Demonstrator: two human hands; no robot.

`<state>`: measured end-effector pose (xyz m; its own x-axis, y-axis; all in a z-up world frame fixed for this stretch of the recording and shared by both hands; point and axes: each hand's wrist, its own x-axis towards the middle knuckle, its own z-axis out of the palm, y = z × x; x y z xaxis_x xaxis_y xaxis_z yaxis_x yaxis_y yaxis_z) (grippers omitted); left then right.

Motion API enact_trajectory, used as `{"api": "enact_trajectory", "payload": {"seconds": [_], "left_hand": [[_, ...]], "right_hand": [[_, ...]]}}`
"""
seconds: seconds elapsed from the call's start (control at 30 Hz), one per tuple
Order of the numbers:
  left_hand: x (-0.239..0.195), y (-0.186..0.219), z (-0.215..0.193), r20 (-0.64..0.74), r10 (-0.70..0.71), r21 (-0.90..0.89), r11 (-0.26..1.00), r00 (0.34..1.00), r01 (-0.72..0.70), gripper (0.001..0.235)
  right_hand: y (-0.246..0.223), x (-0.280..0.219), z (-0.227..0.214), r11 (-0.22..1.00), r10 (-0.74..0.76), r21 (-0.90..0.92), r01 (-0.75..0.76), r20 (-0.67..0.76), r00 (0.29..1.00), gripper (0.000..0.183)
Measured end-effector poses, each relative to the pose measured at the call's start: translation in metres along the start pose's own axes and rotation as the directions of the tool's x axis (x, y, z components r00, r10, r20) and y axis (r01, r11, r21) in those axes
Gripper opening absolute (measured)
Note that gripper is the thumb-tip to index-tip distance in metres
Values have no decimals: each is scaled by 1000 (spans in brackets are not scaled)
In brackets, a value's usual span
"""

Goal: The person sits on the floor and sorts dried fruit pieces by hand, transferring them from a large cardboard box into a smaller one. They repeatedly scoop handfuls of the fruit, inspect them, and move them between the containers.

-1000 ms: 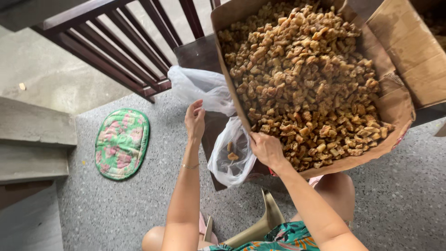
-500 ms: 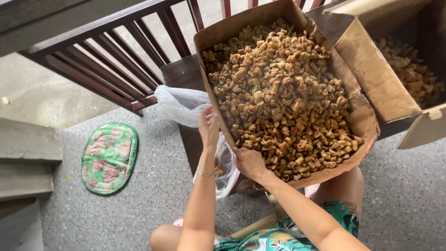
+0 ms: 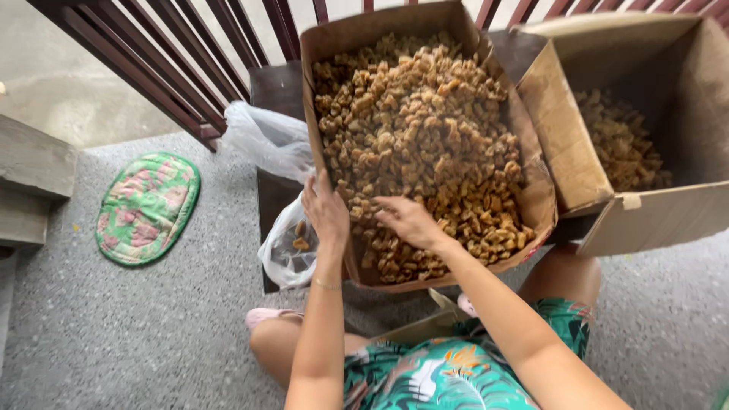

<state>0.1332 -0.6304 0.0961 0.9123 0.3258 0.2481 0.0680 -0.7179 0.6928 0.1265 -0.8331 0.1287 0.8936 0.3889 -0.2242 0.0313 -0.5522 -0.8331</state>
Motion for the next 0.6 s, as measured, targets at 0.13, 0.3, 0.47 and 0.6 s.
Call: {"api": "enact_trajectory", "payload": {"seconds": [0.13, 0.3, 0.47, 0.6], "left_hand": [[-36, 49, 16, 122, 184, -256, 955, 975, -148, 50], [-17, 71, 52, 461, 13, -746, 546, 887, 380, 57], [1, 94, 79, 397, 65, -438, 890, 916, 126, 52], [0, 119, 116, 420, 230, -319, 943, 878, -94, 48]], "right_hand": [[33, -5, -77, 826, 86, 561, 58, -228, 970, 75], [60, 0, -119, 525, 174, 823, 217, -354, 919, 81], [111, 17, -135, 757, 204, 620, 207, -524, 827, 56], [127, 39, -131, 792, 202, 590, 159, -499, 843, 45]]}}
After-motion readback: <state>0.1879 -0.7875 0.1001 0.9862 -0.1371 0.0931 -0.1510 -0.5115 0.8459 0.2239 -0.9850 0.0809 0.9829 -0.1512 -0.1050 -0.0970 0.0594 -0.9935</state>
